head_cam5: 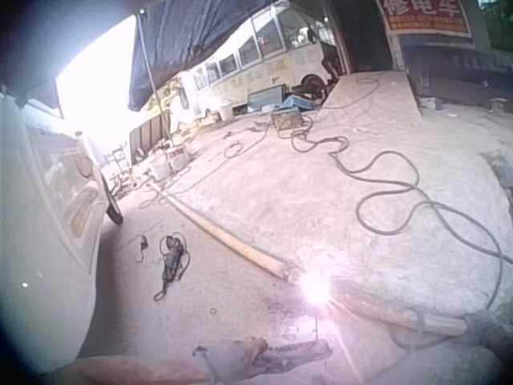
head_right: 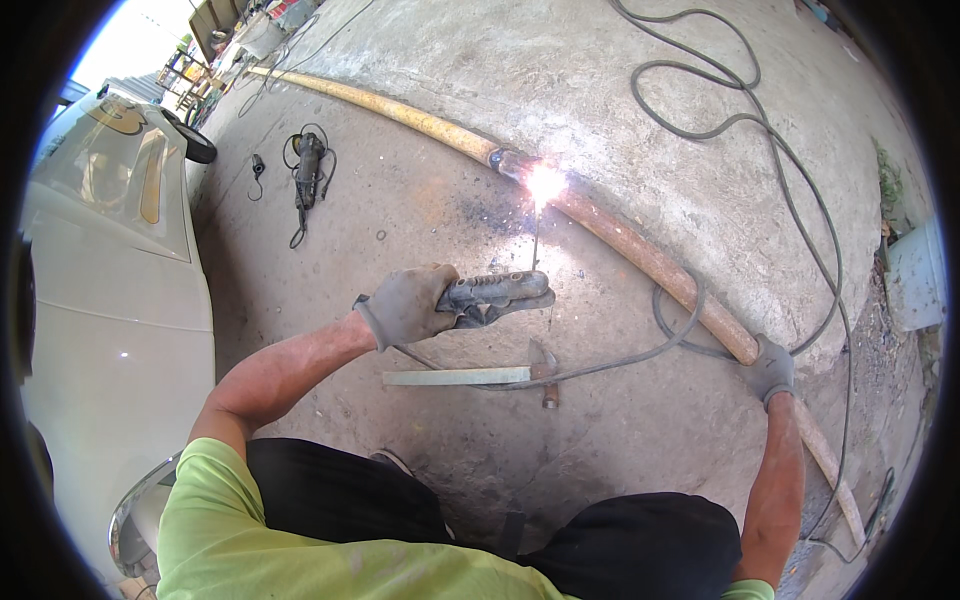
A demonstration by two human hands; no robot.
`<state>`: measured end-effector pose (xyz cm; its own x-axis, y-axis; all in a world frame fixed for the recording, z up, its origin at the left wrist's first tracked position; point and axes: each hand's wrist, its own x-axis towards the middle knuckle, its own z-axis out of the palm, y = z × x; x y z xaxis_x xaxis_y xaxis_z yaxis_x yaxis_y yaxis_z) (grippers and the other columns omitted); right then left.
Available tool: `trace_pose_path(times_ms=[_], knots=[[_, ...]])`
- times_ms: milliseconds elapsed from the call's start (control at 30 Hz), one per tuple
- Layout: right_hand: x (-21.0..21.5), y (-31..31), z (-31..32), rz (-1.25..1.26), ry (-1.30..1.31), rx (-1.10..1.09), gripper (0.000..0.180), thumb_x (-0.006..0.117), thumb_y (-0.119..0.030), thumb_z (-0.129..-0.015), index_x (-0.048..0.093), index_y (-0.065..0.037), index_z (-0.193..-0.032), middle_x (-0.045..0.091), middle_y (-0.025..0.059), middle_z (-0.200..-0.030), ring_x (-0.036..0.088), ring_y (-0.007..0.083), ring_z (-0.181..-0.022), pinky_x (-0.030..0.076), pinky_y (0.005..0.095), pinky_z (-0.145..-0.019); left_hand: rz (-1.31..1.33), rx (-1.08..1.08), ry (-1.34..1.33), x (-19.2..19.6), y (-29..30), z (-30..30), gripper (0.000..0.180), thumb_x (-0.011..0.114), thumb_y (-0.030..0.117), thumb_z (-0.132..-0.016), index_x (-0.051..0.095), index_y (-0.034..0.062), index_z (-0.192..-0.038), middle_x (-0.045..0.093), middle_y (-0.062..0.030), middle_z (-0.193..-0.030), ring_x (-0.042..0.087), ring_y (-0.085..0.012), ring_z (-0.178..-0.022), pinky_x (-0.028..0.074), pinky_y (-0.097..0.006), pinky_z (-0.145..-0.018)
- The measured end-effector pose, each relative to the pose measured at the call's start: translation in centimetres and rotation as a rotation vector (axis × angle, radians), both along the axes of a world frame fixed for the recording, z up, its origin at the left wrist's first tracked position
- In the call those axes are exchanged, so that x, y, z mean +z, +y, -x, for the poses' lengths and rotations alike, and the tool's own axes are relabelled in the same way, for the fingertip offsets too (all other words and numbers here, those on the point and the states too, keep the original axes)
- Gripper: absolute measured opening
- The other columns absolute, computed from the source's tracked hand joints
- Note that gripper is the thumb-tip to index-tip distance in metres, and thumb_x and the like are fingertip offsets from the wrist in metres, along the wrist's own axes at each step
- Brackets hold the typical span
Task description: The person welds a long metal rod on the floor using a handheld welding torch, creating bright sparks. They reposition the rod and continue welding different sections, then use a hammer to tap the welded area.
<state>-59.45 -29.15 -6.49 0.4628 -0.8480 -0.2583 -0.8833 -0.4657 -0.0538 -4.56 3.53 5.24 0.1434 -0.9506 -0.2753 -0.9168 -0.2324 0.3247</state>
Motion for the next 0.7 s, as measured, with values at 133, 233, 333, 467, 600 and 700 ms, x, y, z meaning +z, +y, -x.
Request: trace_pose_path(times_ms=[133, 233, 333, 467, 600, 700], knots=[[-0.04, 0.06, -0.01, 0.002, -0.011, -0.001, 0.043, 0.087, -0.034, -0.078, 0.075, -0.012, -0.113, 0.080, 0.0213, -0.099, 0.078, 0.0445, -0.098, 0.061, 0.0521, -0.086, -0.053, 0.033, -0.009, -0.33, -0.14, -0.13, 0.042, 0.081, 0.024, -0.088, 0.067, 0.0046, -0.122, 0.075, -0.0222, -0.106, 0.074, -0.0436, -0.103, 0.058, -0.053, -0.091], [-0.30, 0.00, 0.32, 0.009, -0.022, -0.002, 0.044, 0.088, -0.035, -0.077, 0.075, -0.012, -0.112, 0.080, 0.0214, -0.099, 0.077, 0.0446, -0.097, 0.061, 0.0519, -0.085, -0.020, 0.017, 0.022, 0.12, -0.38, 0.16, 0.044, 0.081, 0.025, -0.089, 0.066, 0.0046, -0.124, 0.074, -0.0222, -0.111, 0.074, -0.0438, -0.106, 0.057, -0.053, -0.093], [-0.67, -0.24, 0.58, 0.019, -0.033, 0.008, 0.044, 0.088, -0.035, -0.076, 0.075, -0.012, -0.111, 0.080, 0.0216, -0.098, 0.077, 0.0446, -0.097, 0.061, 0.0518, -0.085, -0.063, 0.047, 0.031, 0.02, -0.64, 0.02, 0.044, 0.081, 0.025, -0.089, 0.065, 0.0044, -0.124, 0.073, -0.0227, -0.114, 0.073, -0.0438, -0.108, 0.057, -0.053, -0.093], [-0.51, -0.09, 0.54, 0.032, -0.044, 0.019, 0.042, 0.088, -0.034, -0.076, 0.076, -0.012, -0.110, 0.080, 0.0216, -0.098, 0.077, 0.0445, -0.097, 0.061, 0.0518, -0.084, -0.047, 0.034, 0.042, 0.10, -0.86, 0.02, 0.046, 0.082, 0.025, -0.088, 0.065, 0.0045, -0.125, 0.073, -0.0226, -0.114, 0.072, -0.0442, -0.108, 0.057, -0.053, -0.093], [-0.30, 0.07, 0.17, 0.026, -0.029, 0.003, 0.040, 0.086, -0.033, -0.078, 0.076, -0.012, -0.110, 0.080, 0.0217, -0.099, 0.077, 0.0445, -0.098, 0.061, 0.0518, -0.084, -0.076, 0.044, 0.035, 0.40, -1.00, 0.16, 0.047, 0.083, 0.025, -0.089, 0.064, 0.0046, -0.126, 0.073, -0.0232, -0.115, 0.073, -0.0443, -0.108, 0.057, -0.053, -0.094], [-0.27, 0.06, 0.17, 0.027, -0.028, 0.018, 0.039, 0.085, -0.032, -0.079, 0.076, -0.012, -0.111, 0.080, 0.0219, -0.099, 0.078, 0.0442, -0.098, 0.061, 0.0514, -0.085, -0.081, 0.041, 0.020, 0.16, -1.01, 0.04, 0.048, 0.083, 0.026, -0.090, 0.063, 0.0048, -0.128, 0.073, -0.0238, -0.119, 0.073, -0.0431, -0.110, 0.057, -0.053, -0.095]])
